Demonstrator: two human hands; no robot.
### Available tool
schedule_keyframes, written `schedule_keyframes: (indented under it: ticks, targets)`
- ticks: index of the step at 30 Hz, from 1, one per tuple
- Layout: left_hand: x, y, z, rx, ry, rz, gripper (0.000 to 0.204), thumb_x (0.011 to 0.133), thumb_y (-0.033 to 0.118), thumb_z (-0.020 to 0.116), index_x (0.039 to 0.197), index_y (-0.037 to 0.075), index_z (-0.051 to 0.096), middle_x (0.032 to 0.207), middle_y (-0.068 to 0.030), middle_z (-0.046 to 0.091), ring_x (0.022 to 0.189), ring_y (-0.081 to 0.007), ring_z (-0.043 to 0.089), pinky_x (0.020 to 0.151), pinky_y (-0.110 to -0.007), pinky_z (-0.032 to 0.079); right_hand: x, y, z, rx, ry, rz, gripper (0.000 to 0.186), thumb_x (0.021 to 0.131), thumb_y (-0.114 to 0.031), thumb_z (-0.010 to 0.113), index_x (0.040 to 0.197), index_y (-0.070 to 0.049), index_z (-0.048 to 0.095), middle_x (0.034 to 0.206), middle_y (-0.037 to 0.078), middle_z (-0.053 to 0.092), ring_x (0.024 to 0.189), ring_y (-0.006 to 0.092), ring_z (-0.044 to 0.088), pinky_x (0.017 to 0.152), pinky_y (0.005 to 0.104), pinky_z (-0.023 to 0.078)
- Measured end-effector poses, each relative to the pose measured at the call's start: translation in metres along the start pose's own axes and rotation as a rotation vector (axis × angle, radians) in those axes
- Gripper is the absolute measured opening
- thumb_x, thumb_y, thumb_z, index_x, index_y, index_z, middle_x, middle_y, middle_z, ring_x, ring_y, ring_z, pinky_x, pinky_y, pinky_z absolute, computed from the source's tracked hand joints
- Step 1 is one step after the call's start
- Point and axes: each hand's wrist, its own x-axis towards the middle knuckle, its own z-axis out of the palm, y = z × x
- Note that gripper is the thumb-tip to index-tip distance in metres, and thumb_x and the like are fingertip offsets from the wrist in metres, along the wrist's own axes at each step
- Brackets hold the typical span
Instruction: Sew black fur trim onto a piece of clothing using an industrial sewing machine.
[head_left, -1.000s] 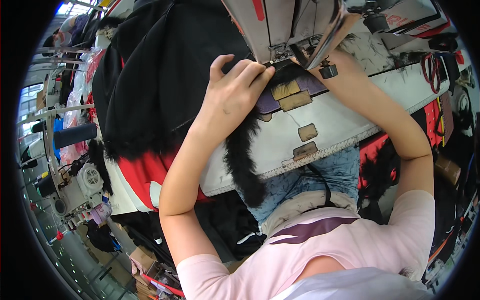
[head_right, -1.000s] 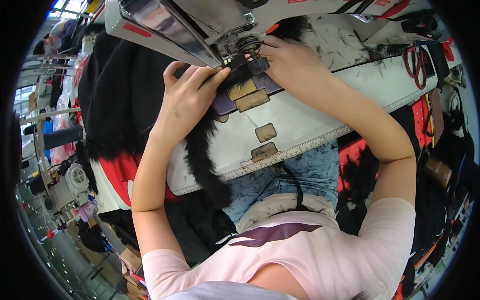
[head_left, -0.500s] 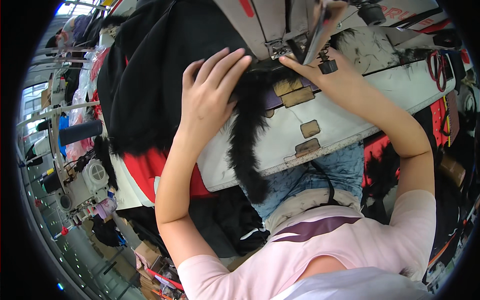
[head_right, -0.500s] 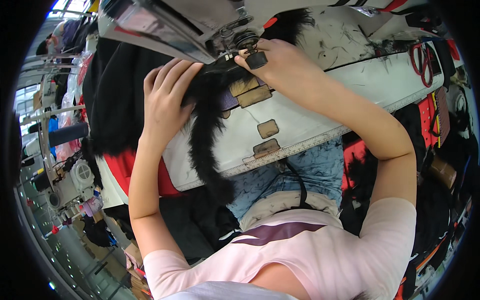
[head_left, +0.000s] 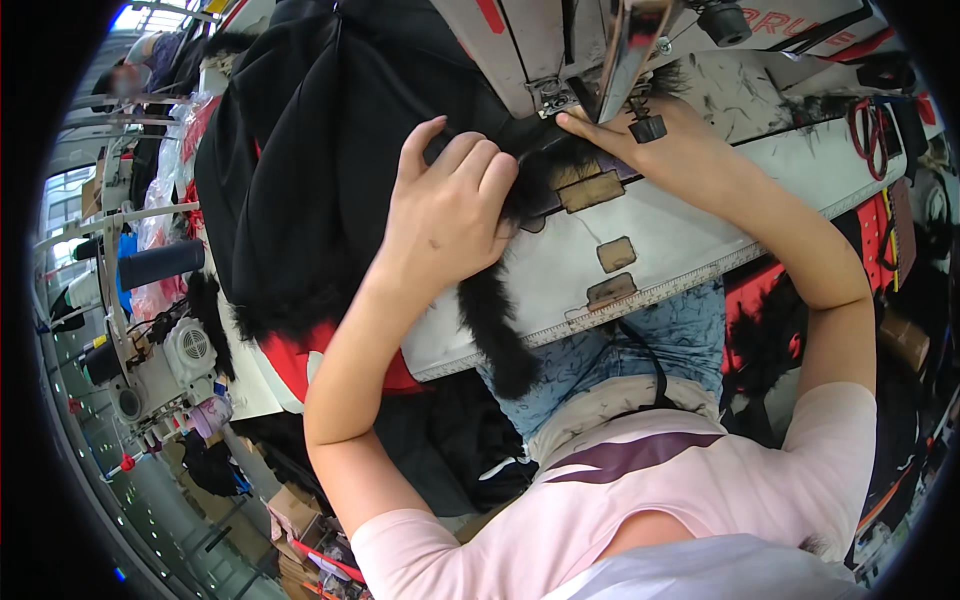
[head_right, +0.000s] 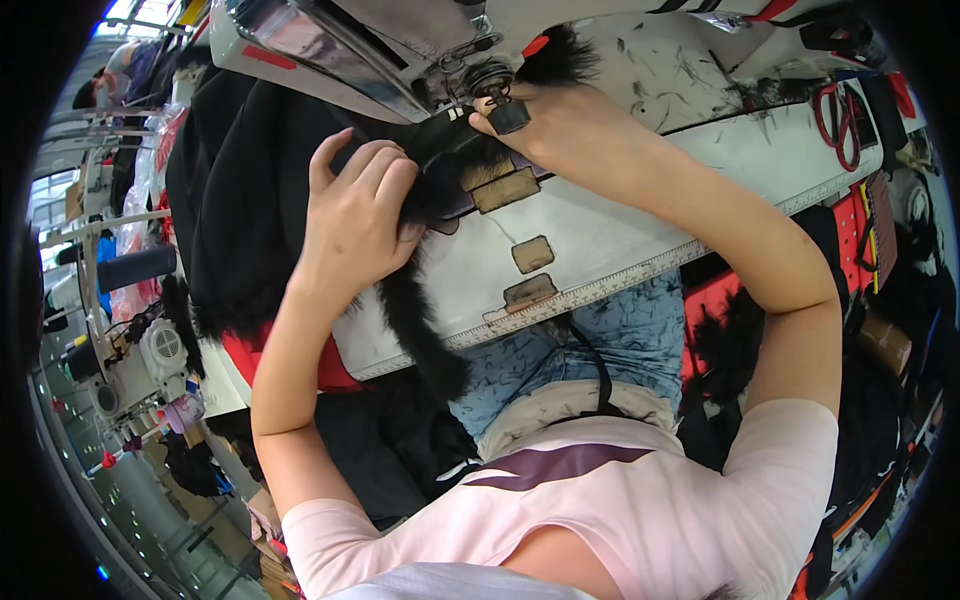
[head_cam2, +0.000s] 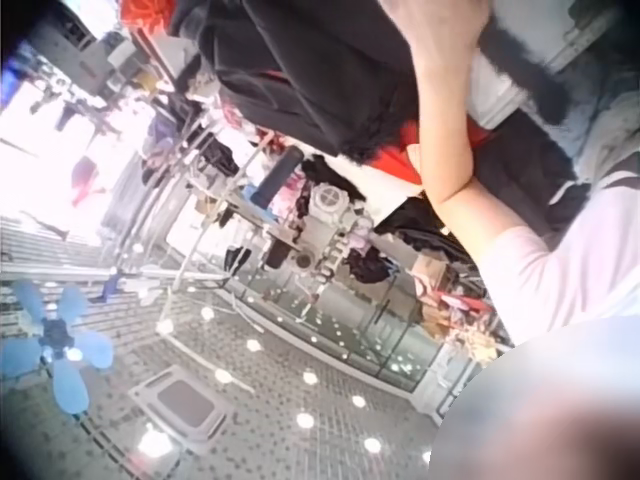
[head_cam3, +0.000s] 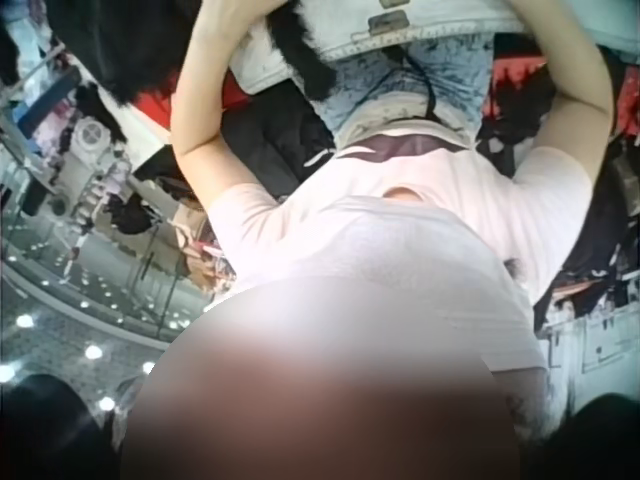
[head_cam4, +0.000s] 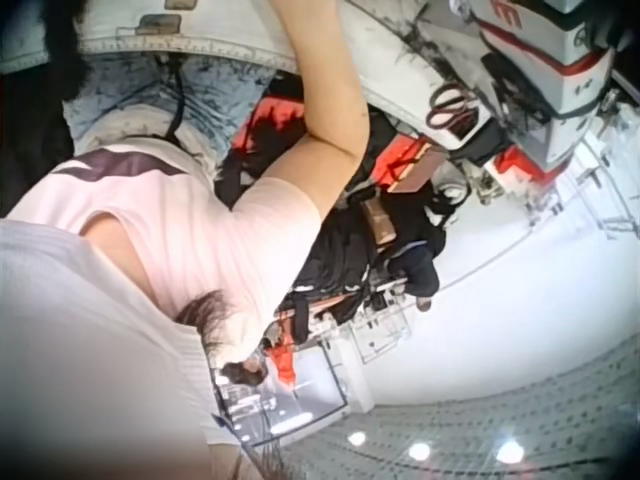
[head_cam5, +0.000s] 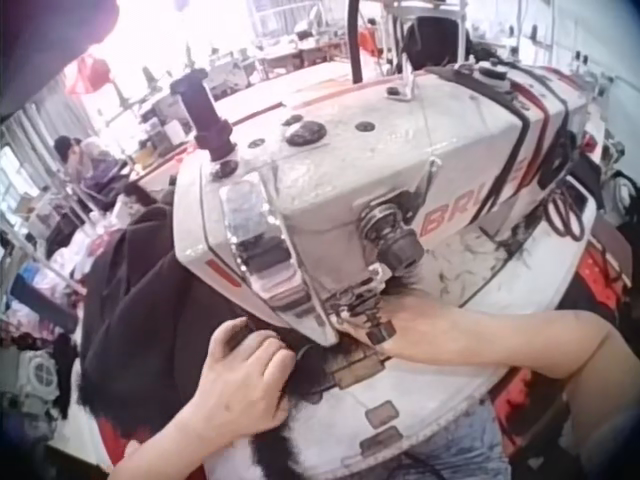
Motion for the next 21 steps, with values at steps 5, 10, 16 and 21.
schedule_keyframes:
  ticks: [5,10,16,21]
  targets:
    - [-0.013,0.004,0.021,0.190,0.106,-0.135,0.027,0.076,0.012,0.065,0.104,0.014,0.064,0.099,0.0006,0.057,0.099,-0.0143,0.057,0.100,-0.038,0.032,0.000,0.005,-0.007,-0.106,-0.148,-0.043,0.079,0.074,-0.002,0.060,0.150,-0.021,0.044,0.103,0.005,0.064,0.086,0.0249,0.064,0.078,0.0350,0.054]
    - [-0.016,0.000,0.016,0.166,0.059,-0.044,0.026,0.079,0.011,0.061,0.104,0.015,0.066,0.114,0.0053,0.060,0.098,-0.0090,0.057,0.092,-0.031,0.033,-0.004,0.010,-0.010,-0.158,-0.082,-0.097,0.077,0.073,-0.004,0.061,0.147,-0.019,0.048,0.101,0.004,0.066,0.087,0.0240,0.064,0.075,0.0347,0.054]
    - [-0.013,-0.002,0.021,0.202,0.078,-0.005,0.026,0.078,0.011,0.061,0.104,0.013,0.065,0.125,0.0056,0.064,0.094,-0.0094,0.059,0.088,-0.028,0.035,-0.007,0.018,-0.011,-0.089,-0.054,-0.125,0.034,0.080,-0.012,0.058,0.112,-0.007,0.068,0.119,0.007,0.067,0.117,0.0225,0.063,0.093,0.0312,0.055]
    - [-0.003,-0.009,0.010,0.034,0.114,-0.098,0.026,0.077,0.009,0.063,0.103,0.012,0.064,0.119,0.0036,0.066,0.090,-0.0112,0.060,0.083,-0.027,0.035,-0.008,0.026,-0.009,0.010,-0.053,-0.167,0.031,0.080,-0.012,0.058,0.109,-0.004,0.067,0.118,0.008,0.068,0.116,0.0249,0.063,0.096,0.0329,0.054]
